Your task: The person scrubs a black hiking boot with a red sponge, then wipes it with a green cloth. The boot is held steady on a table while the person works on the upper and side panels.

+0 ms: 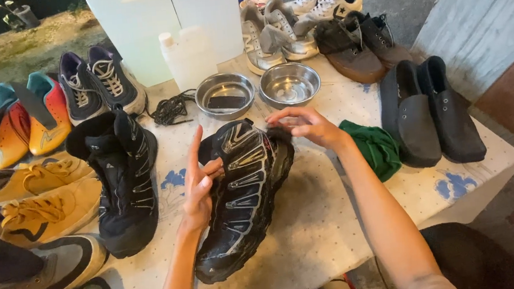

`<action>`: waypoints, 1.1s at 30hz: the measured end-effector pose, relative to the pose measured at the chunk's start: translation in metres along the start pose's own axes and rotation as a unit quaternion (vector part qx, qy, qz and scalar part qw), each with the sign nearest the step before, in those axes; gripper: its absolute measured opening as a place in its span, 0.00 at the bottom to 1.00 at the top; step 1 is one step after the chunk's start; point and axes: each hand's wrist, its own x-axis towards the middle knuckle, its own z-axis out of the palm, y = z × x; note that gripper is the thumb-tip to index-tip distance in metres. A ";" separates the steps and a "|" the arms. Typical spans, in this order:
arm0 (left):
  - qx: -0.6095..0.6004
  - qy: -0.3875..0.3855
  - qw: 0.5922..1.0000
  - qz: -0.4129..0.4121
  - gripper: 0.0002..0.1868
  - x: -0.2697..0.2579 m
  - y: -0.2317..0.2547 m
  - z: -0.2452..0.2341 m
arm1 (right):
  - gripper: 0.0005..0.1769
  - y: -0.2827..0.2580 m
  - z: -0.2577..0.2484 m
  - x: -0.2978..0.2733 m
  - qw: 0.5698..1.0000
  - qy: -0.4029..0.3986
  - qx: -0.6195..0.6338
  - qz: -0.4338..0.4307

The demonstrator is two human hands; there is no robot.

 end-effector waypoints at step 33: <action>-0.005 -0.035 0.999 0.005 0.63 -0.003 -0.009 0.002 | 0.27 0.026 0.043 0.036 0.967 0.171 0.192 -0.001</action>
